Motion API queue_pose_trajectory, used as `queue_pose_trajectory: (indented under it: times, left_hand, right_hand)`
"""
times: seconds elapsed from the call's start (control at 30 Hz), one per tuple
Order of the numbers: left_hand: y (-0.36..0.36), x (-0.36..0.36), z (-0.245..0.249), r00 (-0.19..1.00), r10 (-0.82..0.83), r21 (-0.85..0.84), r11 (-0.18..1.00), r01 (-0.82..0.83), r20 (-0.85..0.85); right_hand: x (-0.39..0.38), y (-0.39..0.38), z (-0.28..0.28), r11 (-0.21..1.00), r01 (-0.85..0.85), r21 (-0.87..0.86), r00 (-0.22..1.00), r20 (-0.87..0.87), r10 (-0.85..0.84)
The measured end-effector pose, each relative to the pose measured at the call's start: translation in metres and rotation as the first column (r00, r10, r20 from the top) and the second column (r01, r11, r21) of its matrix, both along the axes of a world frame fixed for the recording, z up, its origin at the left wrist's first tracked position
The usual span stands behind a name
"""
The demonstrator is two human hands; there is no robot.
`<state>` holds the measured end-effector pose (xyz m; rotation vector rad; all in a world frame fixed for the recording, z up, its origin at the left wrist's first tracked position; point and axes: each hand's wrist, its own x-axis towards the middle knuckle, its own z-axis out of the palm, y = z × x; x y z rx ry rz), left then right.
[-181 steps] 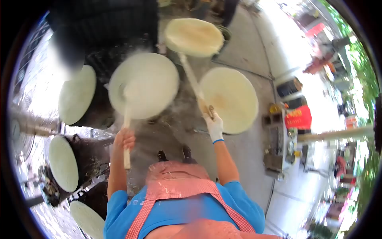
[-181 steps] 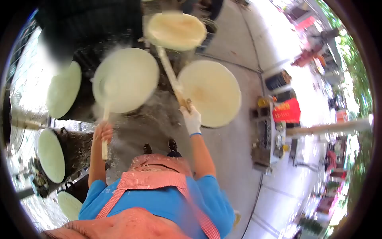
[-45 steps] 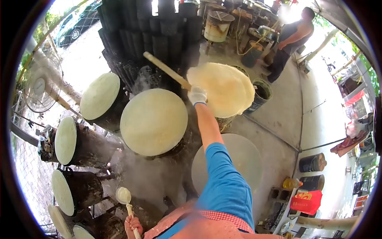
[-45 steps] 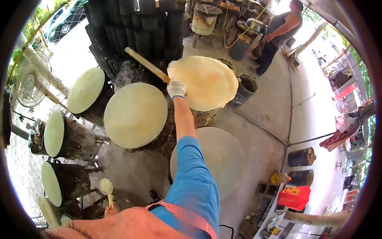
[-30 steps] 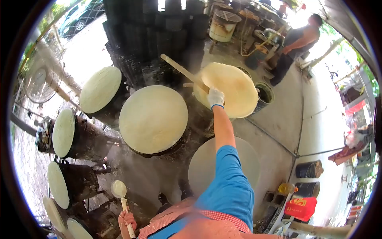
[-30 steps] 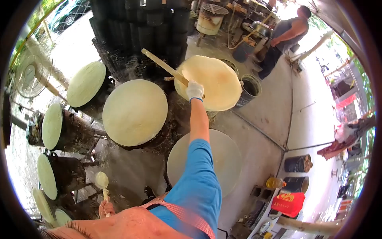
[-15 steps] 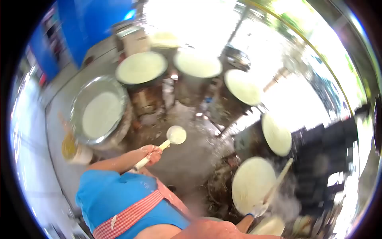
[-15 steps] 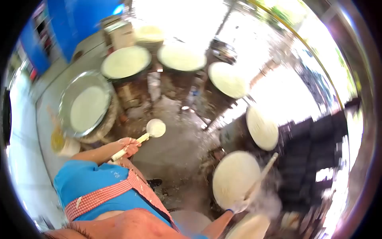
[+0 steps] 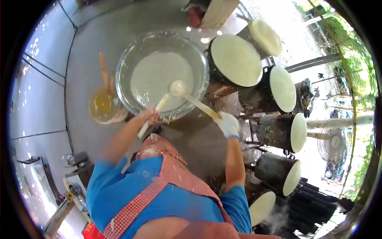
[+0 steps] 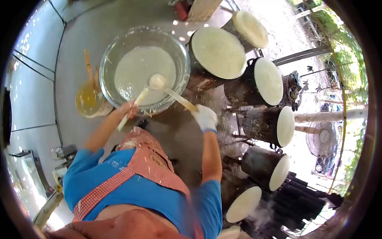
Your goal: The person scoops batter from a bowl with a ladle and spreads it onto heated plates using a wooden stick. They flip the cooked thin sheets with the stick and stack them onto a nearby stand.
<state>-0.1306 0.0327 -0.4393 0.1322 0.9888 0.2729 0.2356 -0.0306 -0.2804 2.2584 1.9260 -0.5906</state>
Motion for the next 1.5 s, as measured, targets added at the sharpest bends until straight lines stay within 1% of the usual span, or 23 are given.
queue_pose_trajectory:
  times: [0.07, 0.13, 0.2, 0.27, 0.33, 0.37, 0.43, 0.57, 0.67, 0.73, 0.83, 0.87, 0.93, 1.0, 1.03, 1.07, 1.13, 1.17, 1.2, 1.27, 1.37, 1.47, 1.5]
  left_hand:
    - [0.027, -0.02, -0.076, 0.948, -0.042, 0.224, 0.968, 0.117, -0.316]
    - [0.042, -0.036, -0.113, 0.904, -0.091, 0.143, 0.976, 0.165, -0.418]
    - [0.042, -0.041, -0.127, 0.908, -0.116, 0.055, 0.987, 0.15, -0.403]
    - [0.042, -0.038, -0.13, 0.932, -0.107, -0.021, 0.994, 0.106, -0.347]
    - [0.043, -0.026, -0.12, 0.963, -0.05, -0.087, 0.996, 0.027, -0.264]
    - [0.044, -0.021, -0.106, 0.976, -0.012, -0.122, 0.992, -0.015, -0.218]
    - [0.048, -0.009, -0.061, 0.99, 0.071, -0.2, 0.975, -0.095, -0.122]
    - [0.062, -0.004, 0.091, 0.989, 0.146, -0.179, 0.974, -0.14, 0.022]
    - [0.05, -0.015, 0.238, 0.993, 0.1, 0.054, 0.993, -0.104, 0.068]
    - [0.031, -0.018, 0.327, 0.998, 0.053, 0.31, 0.949, -0.061, 0.035]
    - [0.033, -0.039, 0.405, 0.998, -0.053, 0.654, 0.754, 0.065, -0.038]
    - [0.033, -0.045, 0.426, 0.997, -0.029, 0.758, 0.648, 0.069, -0.066]
    - [0.033, -0.056, 0.458, 0.994, 0.025, 0.913, 0.4, 0.084, -0.102]
    - [0.049, -0.064, 0.45, 0.989, 0.079, 0.937, 0.336, 0.093, -0.127]
    - [0.061, -0.069, 0.428, 0.989, 0.079, 0.938, 0.335, 0.095, -0.128]
    - [0.074, -0.077, 0.401, 0.993, -0.028, 0.872, 0.477, 0.113, -0.114]
    - [0.096, -0.09, 0.335, 0.982, -0.187, 0.604, 0.783, 0.149, 0.001]
    - [0.104, -0.095, 0.311, 0.972, -0.215, 0.395, 0.904, 0.164, 0.09]
    - [0.108, -0.097, 0.302, 0.979, -0.18, 0.253, 0.956, 0.15, 0.1]
    - [0.111, -0.087, 0.286, 0.99, -0.098, -0.037, 0.994, 0.103, 0.103]
    - [0.11, -0.07, 0.3, 0.897, -0.38, 0.221, 0.917, 0.332, 0.227]
    - [0.057, -0.015, 0.319, 0.807, -0.59, 0.64, 0.617, 0.457, -0.008]
    - [0.051, 0.003, 0.304, 0.772, -0.628, 0.566, 0.673, 0.476, 0.098]
  right_hand:
    - [-0.054, 0.042, -0.043, 0.964, -0.195, -0.18, 0.953, 0.197, 0.23]
    - [-0.092, 0.055, -0.015, 0.948, -0.268, -0.171, 0.949, 0.122, 0.291]
    - [-0.084, 0.053, -0.005, 0.983, -0.084, -0.162, 0.996, -0.006, 0.084]
    - [-0.079, 0.023, -0.055, 0.973, 0.11, -0.205, 0.994, 0.005, -0.111]
    - [-0.093, -0.014, -0.084, 0.987, 0.068, -0.149, 0.996, -0.042, -0.076]
    - [-0.101, -0.026, -0.083, 0.968, 0.153, -0.199, 0.98, -0.093, -0.174]
    - [-0.122, -0.068, -0.067, 0.927, 0.285, -0.242, 0.933, -0.153, -0.326]
    - [-0.16, -0.107, -0.015, 0.893, 0.449, -0.002, 0.857, -0.281, -0.432]
    - [-0.156, -0.104, 0.008, 0.836, 0.444, 0.323, 0.87, -0.38, -0.315]
    - [-0.151, -0.086, 0.039, 0.717, 0.433, 0.547, 0.871, -0.46, -0.175]
    - [-0.136, -0.052, 0.087, 0.458, 0.432, 0.777, 0.872, -0.49, 0.009]
    - [-0.13, -0.042, 0.092, 0.374, 0.46, 0.805, 0.87, -0.493, -0.011]
    - [-0.132, -0.028, 0.108, 0.391, 0.657, 0.644, 0.698, -0.716, 0.006]
    - [-0.152, -0.027, 0.118, 0.464, 0.669, 0.581, 0.623, -0.778, 0.076]
    - [-0.163, -0.025, 0.1, 0.52, 0.694, 0.499, 0.517, -0.847, 0.122]
    - [-0.17, -0.019, 0.073, 0.577, 0.703, 0.416, 0.402, -0.902, 0.16]
    - [-0.183, -0.027, 0.003, 0.738, 0.675, 0.004, 0.119, -0.988, -0.103]
    - [-0.195, -0.042, -0.014, 0.708, 0.698, 0.107, 0.275, -0.953, -0.127]
    - [-0.197, -0.058, -0.029, 0.675, 0.734, -0.066, 0.24, -0.906, -0.35]
    - [-0.206, -0.098, 0.004, 0.62, 0.774, -0.127, 0.289, -0.801, -0.524]
    - [-0.202, -0.148, 0.035, 0.504, 0.857, -0.109, 0.175, -0.858, -0.483]
    - [-0.211, -0.183, 0.052, 0.407, 0.913, -0.015, 0.12, -0.945, -0.305]
    - [-0.213, -0.196, 0.05, 0.376, 0.924, -0.072, 0.058, -0.944, -0.324]
